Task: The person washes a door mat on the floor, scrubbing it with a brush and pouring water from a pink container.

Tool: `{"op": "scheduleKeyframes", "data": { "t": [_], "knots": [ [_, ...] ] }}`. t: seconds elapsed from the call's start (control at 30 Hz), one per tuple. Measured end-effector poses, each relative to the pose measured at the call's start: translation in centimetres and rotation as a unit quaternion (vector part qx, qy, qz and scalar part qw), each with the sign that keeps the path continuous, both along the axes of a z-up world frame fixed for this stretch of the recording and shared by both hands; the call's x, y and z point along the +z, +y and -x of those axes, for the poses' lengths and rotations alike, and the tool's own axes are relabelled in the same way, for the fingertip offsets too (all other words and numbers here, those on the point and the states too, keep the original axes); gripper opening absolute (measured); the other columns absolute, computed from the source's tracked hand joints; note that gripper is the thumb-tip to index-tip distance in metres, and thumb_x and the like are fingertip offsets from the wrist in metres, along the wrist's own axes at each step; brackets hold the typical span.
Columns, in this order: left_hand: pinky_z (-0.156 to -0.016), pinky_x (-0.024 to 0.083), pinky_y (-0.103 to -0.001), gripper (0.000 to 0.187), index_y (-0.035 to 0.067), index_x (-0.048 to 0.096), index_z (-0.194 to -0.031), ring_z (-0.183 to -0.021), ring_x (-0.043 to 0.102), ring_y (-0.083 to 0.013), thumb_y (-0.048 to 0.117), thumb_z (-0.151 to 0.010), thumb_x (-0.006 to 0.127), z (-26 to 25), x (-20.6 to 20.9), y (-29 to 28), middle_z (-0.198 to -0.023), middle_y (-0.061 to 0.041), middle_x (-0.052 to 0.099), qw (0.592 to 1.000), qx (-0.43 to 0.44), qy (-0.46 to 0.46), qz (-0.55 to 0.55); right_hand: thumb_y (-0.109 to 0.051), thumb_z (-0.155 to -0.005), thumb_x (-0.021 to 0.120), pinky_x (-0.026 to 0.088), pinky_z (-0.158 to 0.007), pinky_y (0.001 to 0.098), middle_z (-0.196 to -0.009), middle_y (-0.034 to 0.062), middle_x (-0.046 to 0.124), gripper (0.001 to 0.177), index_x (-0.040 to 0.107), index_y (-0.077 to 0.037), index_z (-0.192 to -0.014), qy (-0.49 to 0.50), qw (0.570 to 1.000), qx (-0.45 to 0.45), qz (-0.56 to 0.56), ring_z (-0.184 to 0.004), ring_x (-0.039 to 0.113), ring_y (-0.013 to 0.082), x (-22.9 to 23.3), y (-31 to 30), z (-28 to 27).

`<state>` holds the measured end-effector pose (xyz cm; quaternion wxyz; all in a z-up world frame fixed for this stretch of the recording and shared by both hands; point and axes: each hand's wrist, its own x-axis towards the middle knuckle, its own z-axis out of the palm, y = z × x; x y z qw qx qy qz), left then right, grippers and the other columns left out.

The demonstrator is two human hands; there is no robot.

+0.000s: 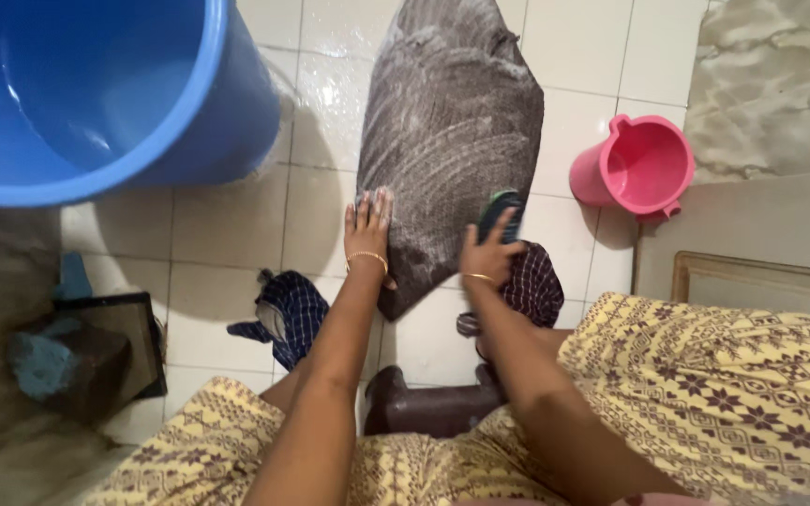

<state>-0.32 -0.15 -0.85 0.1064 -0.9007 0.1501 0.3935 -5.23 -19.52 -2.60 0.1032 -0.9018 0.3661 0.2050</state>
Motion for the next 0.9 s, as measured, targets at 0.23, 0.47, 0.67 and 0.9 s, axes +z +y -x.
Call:
{"op": "scheduleKeyframes", "data": {
  "t": [0.23,0.47,0.67,0.9],
  "knots": [
    [-0.126,-0.001,-0.048,0.182,0.012,-0.017,-0.162,-0.158,-0.007,-0.0285,0.066,-0.032,0.098,-0.3,0.0,0.1,-0.173,-0.005,-0.011,1.0,0.002,-0.008,0.007,-0.06,-0.092,0.057,0.059,-0.077,0.0451,-0.12,0.0263,0.044,0.088,0.005,-0.041,-0.161,0.033,0.966,0.228,-0.116,-0.092,0.063,0.0394,2.7,4.8,8.0],
    [-0.126,0.0,-0.051,0.182,0.016,-0.016,-0.162,-0.159,-0.007,-0.0266,0.067,-0.029,0.098,-1.6,-0.1,0.6,-0.173,-0.002,-0.011,0.999,0.032,0.012,0.031,-0.06,-0.092,0.059,0.058,-0.082,0.045,-0.122,0.0226,0.042,0.086,0.008,-0.046,-0.159,0.0,0.964,0.258,-0.069,-0.1,0.062,0.0383,0.6,1.6,4.5],
    [-0.123,0.001,-0.057,0.179,0.016,-0.013,-0.163,-0.158,-0.005,-0.0276,0.064,-0.032,0.099,-8.1,-0.5,1.2,-0.173,-0.001,-0.009,0.999,0.031,-0.019,0.026,-0.058,-0.096,0.056,0.059,-0.082,0.0455,-0.125,0.0241,0.04,0.087,0.003,-0.044,-0.163,0.014,0.96,0.254,-0.117,-0.095,0.064,0.0385,-1.5,1.8,-2.5],
    [-0.122,0.002,-0.06,0.16,0.021,-0.003,-0.164,-0.157,0.001,-0.0269,0.058,-0.044,0.097,-11.6,-3.3,2.2,-0.173,-0.001,0.003,0.99,0.103,-0.078,0.051,-0.056,-0.096,0.062,0.058,-0.083,0.0486,-0.129,0.0245,0.042,0.088,0.006,-0.044,-0.162,-0.046,0.978,0.166,-0.114,-0.096,0.065,0.0429,-1.7,5.4,-9.9]
  ]
}}
